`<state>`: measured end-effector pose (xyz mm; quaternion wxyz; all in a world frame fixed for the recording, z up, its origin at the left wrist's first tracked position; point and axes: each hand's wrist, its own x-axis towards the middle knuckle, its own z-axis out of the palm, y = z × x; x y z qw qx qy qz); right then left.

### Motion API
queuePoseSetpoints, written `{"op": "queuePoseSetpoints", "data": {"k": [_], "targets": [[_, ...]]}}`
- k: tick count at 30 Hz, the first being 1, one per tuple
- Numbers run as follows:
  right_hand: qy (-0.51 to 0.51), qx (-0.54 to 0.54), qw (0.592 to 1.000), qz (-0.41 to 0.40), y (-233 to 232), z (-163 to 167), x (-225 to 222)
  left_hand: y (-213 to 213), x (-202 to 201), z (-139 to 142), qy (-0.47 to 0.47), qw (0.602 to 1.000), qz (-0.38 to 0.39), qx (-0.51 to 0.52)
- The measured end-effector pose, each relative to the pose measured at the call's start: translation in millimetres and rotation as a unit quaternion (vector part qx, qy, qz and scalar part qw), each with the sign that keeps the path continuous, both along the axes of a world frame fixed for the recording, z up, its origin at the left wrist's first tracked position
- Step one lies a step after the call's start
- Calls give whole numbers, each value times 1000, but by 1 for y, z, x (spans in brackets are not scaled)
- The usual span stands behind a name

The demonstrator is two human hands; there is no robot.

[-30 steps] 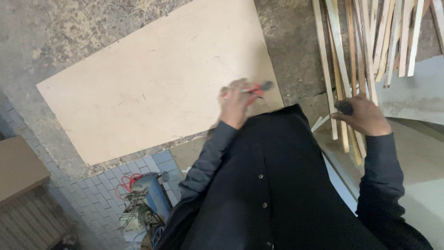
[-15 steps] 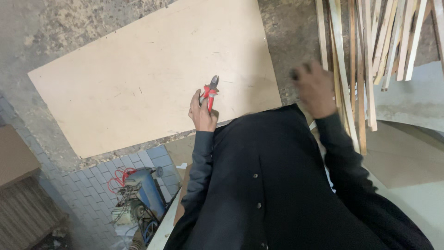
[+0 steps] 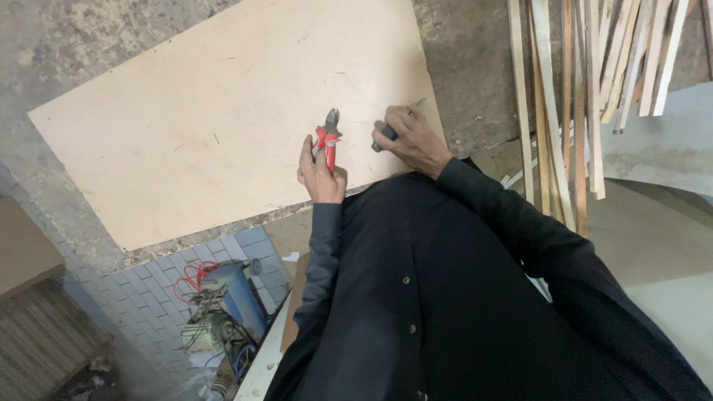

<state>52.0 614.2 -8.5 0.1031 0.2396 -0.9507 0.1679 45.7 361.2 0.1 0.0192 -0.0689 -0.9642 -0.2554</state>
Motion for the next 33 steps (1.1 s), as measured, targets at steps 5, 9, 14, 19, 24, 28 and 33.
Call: {"op": "queuePoseSetpoints", "data": {"k": [5,9,14,19,24,28,33], "targets": [[11,-93,996,-11,3,-19,-1,2,1,-1,-3,1000,9,-6],[18,-170,985,-34,2,-23,4,2,1,-3,-8,1000,10,-4],[33,-204,978,-22,5,-24,5,1,1,-5,-14,1000,15,-12],[40,-247,968,-21,11,-26,5,1,1,-5,-22,1000,18,-6],[42,-276,960,-32,11,-30,7,2,3,-6,-23,1000,15,-1],[47,-277,958,-47,11,-34,7,2,2,-7,-24,1000,13,-1],[41,-308,947,-80,8,-39,4,-2,2,-4,-21,1000,4,-2]]}}
